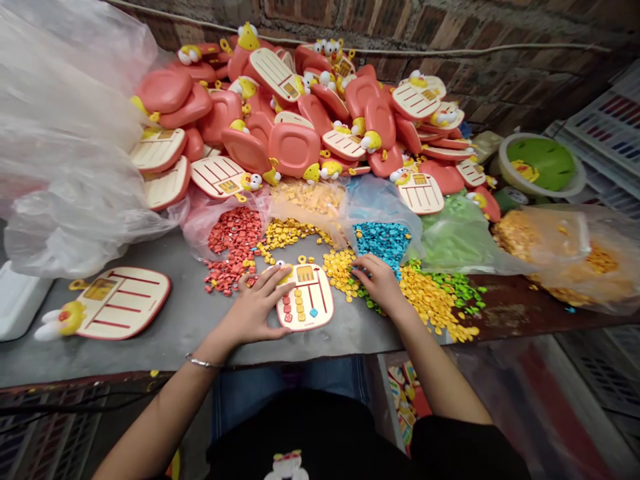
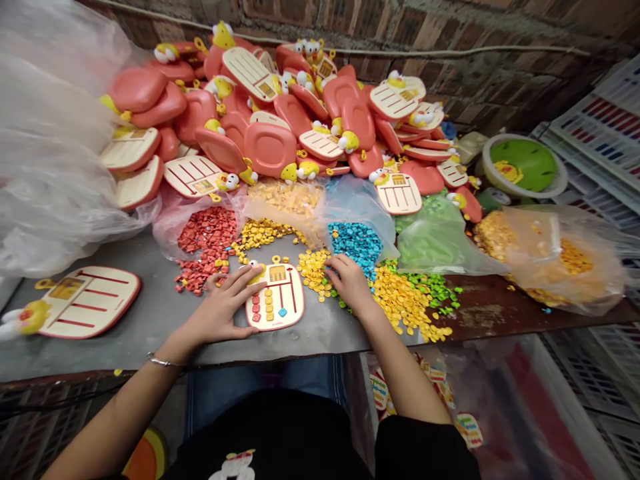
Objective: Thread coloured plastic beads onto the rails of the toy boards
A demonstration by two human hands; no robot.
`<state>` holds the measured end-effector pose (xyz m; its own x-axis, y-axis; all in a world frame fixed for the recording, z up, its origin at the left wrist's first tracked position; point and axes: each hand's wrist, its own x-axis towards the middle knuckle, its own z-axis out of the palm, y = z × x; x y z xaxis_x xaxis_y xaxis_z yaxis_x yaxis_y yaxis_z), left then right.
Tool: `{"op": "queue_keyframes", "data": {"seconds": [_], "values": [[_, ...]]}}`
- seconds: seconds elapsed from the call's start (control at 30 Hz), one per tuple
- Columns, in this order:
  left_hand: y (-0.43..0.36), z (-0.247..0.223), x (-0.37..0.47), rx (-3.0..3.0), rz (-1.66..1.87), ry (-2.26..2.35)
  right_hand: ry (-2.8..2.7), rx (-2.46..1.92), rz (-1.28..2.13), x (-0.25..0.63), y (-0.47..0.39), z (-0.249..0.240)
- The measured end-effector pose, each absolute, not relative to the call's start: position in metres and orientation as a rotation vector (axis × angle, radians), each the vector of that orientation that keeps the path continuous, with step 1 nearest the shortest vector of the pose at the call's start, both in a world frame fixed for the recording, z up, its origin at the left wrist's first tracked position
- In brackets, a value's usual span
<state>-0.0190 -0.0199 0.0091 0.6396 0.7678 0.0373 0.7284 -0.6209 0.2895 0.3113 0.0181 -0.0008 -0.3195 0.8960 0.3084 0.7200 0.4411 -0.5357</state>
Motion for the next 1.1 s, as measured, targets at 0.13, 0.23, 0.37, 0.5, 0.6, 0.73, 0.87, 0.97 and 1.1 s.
{"op": "queue_keyframes", "data": {"seconds": [0.13, 0.23, 0.37, 0.5, 0.6, 0.73, 0.87, 0.97, 1.1], "values": [[-0.020, 0.010, -0.019, 2.611, 0.213, 1.222, -2.027, -1.269, 0.471, 0.291, 0.016, 0.010], [-0.020, 0.010, -0.019, 2.619, 0.209, 1.224, -2.035, -1.162, 0.536, 0.268, 0.022, 0.011], [-0.020, 0.011, -0.019, 2.628, 0.211, 1.215, -2.121, -1.065, 0.580, 0.240, 0.033, -0.001], [-0.020, 0.010, -0.019, 2.623, 0.219, 1.210, -2.137, -1.068, 0.496, 0.234, 0.035, -0.011], [-0.020, 0.008, -0.019, 2.601, 0.256, 1.225, -2.156, -1.097, 0.487, 0.241, 0.025, -0.009], [-0.021, 0.006, -0.019, 2.595, 0.279, 1.222, -2.166, -1.081, 0.583, 0.244, 0.009, -0.007], [-0.020, 0.004, -0.020, 2.603, 0.286, 1.216, -2.126, -1.033, 0.705, 0.232, 0.009, -0.009], [-0.020, 0.004, -0.020, 2.607, 0.292, 1.220, -2.196, -0.911, 0.866, 0.231, 0.012, -0.003], [-0.020, 0.006, -0.020, 2.608, 0.287, 1.229, -2.250, -0.791, 1.069, 0.254, 0.007, 0.016]]}}
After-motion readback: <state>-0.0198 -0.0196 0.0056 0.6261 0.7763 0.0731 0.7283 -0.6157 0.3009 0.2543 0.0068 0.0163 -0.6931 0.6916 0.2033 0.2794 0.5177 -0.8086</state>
